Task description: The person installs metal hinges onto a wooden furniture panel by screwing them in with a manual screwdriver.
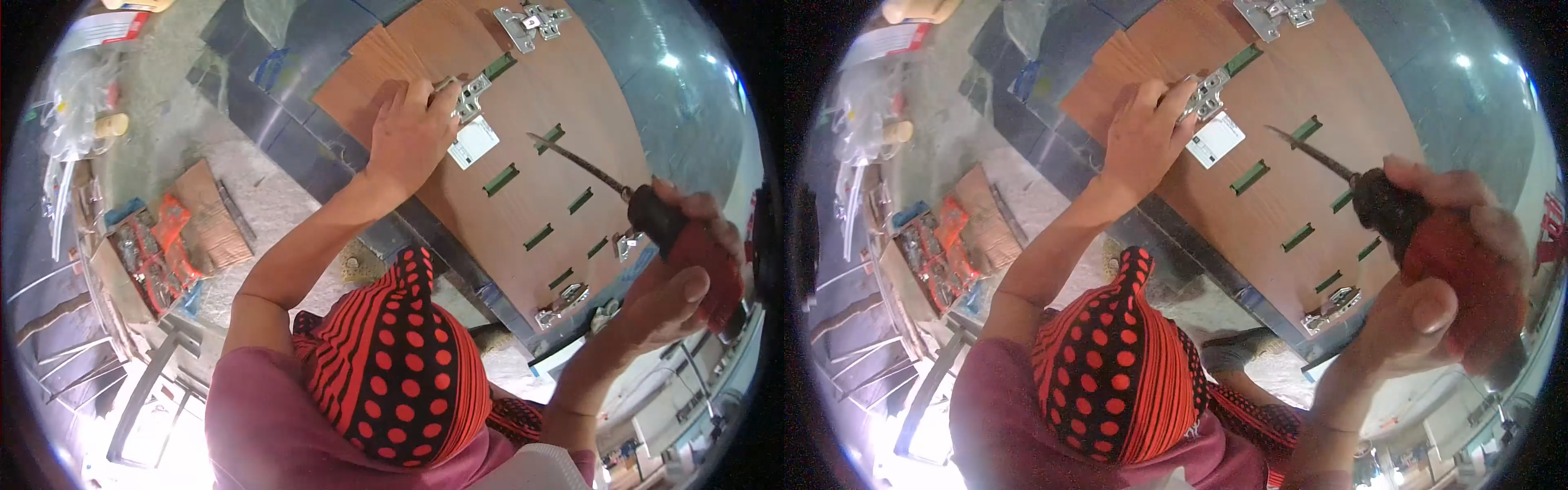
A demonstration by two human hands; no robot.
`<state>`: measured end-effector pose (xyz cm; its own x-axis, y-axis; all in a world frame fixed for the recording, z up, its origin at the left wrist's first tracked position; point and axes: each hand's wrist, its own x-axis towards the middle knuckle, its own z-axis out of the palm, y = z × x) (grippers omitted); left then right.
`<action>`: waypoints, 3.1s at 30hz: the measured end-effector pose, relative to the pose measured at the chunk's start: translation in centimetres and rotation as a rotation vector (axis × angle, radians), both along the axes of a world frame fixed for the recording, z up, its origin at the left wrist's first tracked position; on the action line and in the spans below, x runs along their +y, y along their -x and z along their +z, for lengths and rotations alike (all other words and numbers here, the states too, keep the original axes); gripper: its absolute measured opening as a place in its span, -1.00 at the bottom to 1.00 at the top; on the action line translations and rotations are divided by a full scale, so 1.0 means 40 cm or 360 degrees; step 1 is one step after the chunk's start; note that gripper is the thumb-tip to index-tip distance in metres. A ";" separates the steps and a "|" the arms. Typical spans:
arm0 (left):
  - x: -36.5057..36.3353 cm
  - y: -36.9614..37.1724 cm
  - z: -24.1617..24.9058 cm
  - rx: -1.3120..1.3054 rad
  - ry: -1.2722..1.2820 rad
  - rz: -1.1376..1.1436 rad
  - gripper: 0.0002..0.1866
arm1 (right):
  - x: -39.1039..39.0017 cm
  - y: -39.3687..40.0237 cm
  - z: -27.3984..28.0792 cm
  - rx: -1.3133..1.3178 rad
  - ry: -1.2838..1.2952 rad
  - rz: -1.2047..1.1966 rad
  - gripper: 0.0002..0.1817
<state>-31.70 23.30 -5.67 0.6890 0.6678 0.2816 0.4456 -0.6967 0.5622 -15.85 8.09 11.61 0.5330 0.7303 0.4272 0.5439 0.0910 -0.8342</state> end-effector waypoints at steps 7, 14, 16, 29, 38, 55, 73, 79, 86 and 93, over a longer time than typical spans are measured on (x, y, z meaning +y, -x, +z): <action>0.022 -0.001 0.004 0.0022 0.0123 -0.0128 -0.58 | 0.108 0.041 -0.057 -0.0103 0.0230 -0.0123 -0.35; 0.020 -0.004 0.002 -0.0002 0.0182 -0.0103 -0.57 | 0.122 0.049 -0.081 0.0177 0.0057 0.0302 -0.37; 0.019 -0.006 -0.001 0.0009 0.0191 -0.0096 -0.57 | 0.131 0.051 -0.086 0.0191 0.0051 0.0308 -0.37; 0.018 -0.005 0.007 0.0004 0.0197 -0.0070 -0.57 | 0.121 0.134 -0.090 0.0318 0.0153 0.0150 -0.37; 0.017 -0.008 0.019 0.0133 0.0278 -0.0061 -0.58 | 0.109 0.108 -0.085 0.0288 0.0145 0.0245 -0.44; 0.017 -0.008 0.019 0.0161 0.0289 -0.0088 -0.56 | 0.099 0.129 -0.077 0.0327 0.0313 -0.0154 -0.01; 0.017 -0.004 0.023 0.0091 0.0290 -0.0113 -0.54 | 0.088 0.095 -0.076 0.0266 0.0425 0.0446 -0.14; 0.020 -0.008 0.013 -0.0048 0.0053 -0.0025 -0.58 | 0.107 0.105 -0.068 0.0377 0.0463 0.0183 -0.15; 0.021 -0.002 0.023 0.0055 0.0288 -0.0118 -0.54 | 0.113 0.132 -0.062 0.0288 0.0548 0.0059 -0.12; 0.017 -0.001 0.023 0.0100 0.0278 -0.0101 -0.55 | 0.107 0.143 -0.045 0.0399 0.0627 -0.0119 -0.16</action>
<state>-31.66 23.96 -4.77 0.7437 0.6576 0.1204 0.4420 -0.6188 0.6494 -21.55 12.35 9.79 0.6415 0.7668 -0.0234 0.3143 -0.2905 -0.9038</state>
